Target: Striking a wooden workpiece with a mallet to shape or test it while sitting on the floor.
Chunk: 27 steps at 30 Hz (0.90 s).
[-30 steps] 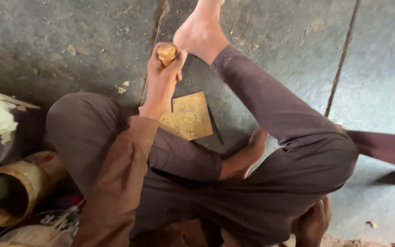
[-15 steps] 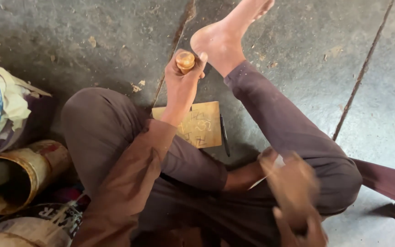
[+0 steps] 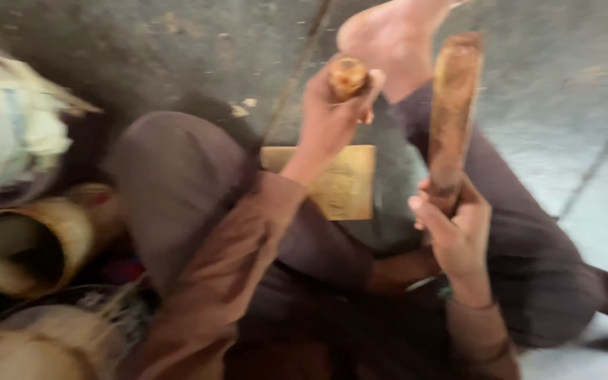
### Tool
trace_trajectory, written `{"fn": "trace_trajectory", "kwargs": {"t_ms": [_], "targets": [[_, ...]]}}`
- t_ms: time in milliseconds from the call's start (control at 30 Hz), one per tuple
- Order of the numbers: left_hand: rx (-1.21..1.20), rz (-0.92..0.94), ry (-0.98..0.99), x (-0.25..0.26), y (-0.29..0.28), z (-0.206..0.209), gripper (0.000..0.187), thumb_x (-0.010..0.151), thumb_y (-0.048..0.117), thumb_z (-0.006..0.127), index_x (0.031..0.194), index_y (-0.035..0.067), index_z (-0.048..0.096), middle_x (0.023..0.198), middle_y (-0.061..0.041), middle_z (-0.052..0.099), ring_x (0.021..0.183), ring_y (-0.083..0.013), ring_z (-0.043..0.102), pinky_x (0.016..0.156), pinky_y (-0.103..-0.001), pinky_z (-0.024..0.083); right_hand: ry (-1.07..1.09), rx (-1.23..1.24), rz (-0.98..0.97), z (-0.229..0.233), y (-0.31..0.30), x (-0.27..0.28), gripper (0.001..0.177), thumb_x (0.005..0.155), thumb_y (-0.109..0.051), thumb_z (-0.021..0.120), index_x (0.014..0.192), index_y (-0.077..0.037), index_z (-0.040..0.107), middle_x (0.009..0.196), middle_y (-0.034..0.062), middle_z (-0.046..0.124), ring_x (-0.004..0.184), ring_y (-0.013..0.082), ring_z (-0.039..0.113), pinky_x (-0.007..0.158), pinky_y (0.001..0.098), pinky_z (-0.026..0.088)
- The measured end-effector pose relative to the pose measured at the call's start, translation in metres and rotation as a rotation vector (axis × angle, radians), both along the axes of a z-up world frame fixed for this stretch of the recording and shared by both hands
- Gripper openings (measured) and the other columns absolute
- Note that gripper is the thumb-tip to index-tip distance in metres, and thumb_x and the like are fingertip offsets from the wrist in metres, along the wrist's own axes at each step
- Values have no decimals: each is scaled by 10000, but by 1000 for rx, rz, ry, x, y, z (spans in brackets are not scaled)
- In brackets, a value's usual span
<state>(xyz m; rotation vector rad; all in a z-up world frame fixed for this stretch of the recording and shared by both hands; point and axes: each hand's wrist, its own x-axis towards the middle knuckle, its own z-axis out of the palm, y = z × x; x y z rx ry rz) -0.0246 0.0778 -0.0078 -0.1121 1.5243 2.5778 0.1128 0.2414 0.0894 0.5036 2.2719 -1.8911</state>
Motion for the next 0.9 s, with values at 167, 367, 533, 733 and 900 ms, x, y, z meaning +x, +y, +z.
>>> {"fn": "trace_trajectory", "kwargs": {"t_ms": [167, 367, 533, 733, 900], "targets": [[-271, -55, 111, -4, -5, 3, 168, 969, 228, 737, 1032, 75, 709, 813, 50, 662, 703, -33, 580, 637, -229, 481, -55, 10, -46, -28, 8, 13, 190, 891, -48, 695, 1051, 17, 614, 769, 26, 617, 619, 68, 546, 569, 221, 458], [-233, -130, -26, -6, -9, 8, 340, 966, 342, 733, 797, 53, 674, 650, 42, 608, 580, -54, 525, 540, -268, 412, -65, 63, -45, -19, 2, 8, 181, 899, -32, 689, 1058, 20, 618, 759, 20, 601, 609, 63, 531, 553, 220, 439], [-407, -81, 42, -5, -7, 5, 384, 977, 365, 730, 757, 73, 616, 651, 59, 539, 593, -42, 464, 540, -271, 383, -66, -2, -55, -30, 2, 13, 185, 897, -42, 706, 1041, 32, 615, 756, 14, 605, 607, 64, 538, 554, 221, 437], [-352, -9, -19, -7, -6, -5, 385, 954, 375, 727, 710, 93, 629, 635, 64, 569, 562, -39, 484, 524, -267, 373, -85, 61, -18, -28, -3, 11, 190, 894, -72, 722, 1034, 22, 634, 760, 15, 610, 606, 59, 542, 549, 218, 442], [-315, 62, -72, -5, -7, -9, 373, 939, 351, 743, 692, 93, 635, 628, 63, 571, 561, -38, 482, 514, -266, 356, -110, 78, -17, -25, -6, 11, 190, 898, -79, 717, 1035, 21, 631, 729, 25, 605, 584, 65, 541, 538, 220, 432]]}}
